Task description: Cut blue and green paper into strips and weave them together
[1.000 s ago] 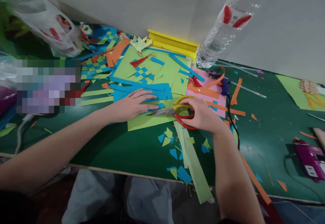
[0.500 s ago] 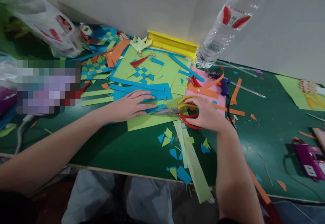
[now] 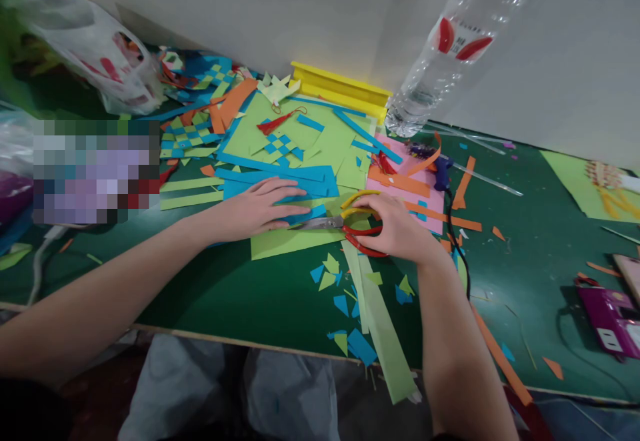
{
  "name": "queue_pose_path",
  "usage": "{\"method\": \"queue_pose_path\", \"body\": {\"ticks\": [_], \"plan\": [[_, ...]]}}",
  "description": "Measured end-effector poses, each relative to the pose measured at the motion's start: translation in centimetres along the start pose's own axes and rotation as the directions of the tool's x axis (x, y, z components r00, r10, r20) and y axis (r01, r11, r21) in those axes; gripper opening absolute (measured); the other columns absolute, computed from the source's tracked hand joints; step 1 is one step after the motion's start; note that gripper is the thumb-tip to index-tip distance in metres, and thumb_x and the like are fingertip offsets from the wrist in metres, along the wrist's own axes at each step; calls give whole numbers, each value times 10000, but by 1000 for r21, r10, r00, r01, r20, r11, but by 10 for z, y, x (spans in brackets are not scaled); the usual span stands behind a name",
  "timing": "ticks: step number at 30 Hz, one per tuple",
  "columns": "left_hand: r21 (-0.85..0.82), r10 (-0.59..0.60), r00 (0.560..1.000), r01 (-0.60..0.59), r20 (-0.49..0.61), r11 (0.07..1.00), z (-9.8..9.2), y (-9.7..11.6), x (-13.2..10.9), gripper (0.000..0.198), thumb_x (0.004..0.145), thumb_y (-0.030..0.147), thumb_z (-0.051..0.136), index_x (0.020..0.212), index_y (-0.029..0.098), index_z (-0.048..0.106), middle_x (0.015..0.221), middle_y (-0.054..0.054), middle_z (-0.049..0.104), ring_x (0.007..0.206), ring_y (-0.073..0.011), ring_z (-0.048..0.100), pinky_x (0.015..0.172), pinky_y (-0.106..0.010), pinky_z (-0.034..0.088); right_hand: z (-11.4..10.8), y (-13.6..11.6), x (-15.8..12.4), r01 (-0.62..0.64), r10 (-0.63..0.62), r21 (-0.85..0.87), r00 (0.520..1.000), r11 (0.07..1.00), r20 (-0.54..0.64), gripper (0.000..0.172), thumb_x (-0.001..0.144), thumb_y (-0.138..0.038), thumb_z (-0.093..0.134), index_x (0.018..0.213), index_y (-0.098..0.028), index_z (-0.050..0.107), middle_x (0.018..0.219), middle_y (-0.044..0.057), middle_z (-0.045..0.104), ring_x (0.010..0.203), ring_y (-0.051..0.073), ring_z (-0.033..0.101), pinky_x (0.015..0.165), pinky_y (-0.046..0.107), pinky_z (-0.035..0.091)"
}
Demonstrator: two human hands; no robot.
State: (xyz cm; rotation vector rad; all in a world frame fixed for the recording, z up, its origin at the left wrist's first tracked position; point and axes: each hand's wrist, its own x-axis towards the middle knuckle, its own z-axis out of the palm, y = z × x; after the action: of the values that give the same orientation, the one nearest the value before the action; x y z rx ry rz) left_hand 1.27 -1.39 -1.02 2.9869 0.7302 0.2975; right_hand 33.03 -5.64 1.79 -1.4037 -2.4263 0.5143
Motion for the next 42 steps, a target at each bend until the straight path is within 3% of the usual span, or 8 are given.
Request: {"method": "queue_pose_path", "body": {"ticks": [7,15,28,35,42], "plan": [[14,95,993,-95,-65,995,-5,2,1,302,996,299,474,1254,253,623,1372,-45,577,1382,-221,398,1170,-425,278,-3,1,-2,-24,24,-26,1000,999,-12,458,733,-387,721,1162,-283,599,1275,71,626,1210,328,577,1004,527,468],[82,167,975,-157,-145,984,-3,-2,0,282,1013,301,443,1063,276,719,1098,7,721,1142,-177,584,1090,-392,337,-4,7,-3,-36,37,-48,999,998,12,468,734,-399,724,1163,-271,588,1291,87,610,1206,330,575,1010,528,461],[95,157,979,-145,-131,985,-6,2,2,273,1007,266,462,975,271,733,1077,0,723,1149,-173,575,1065,-369,361,-5,7,-4,-27,28,-52,999,998,18,463,735,-385,715,1164,-257,596,1296,89,608,1189,322,586,1005,510,462],[110,132,984,-119,-116,987,0,2,0,285,1013,205,433,1216,201,633,1257,-33,666,1242,-181,524,1095,-367,339,-2,7,-4,-20,20,-52,1000,998,-13,466,733,-379,720,1165,-258,594,1301,89,603,1227,331,556,1027,521,444],[108,94,996,-93,-6,990,-2,3,2,355,997,151,421,1313,202,574,1351,-51,600,1339,-220,442,1115,-387,312,3,3,0,28,-29,-23,1000,999,-5,459,776,-383,704,1203,-283,571,1263,75,623,1209,321,561,1022,527,438]]}}
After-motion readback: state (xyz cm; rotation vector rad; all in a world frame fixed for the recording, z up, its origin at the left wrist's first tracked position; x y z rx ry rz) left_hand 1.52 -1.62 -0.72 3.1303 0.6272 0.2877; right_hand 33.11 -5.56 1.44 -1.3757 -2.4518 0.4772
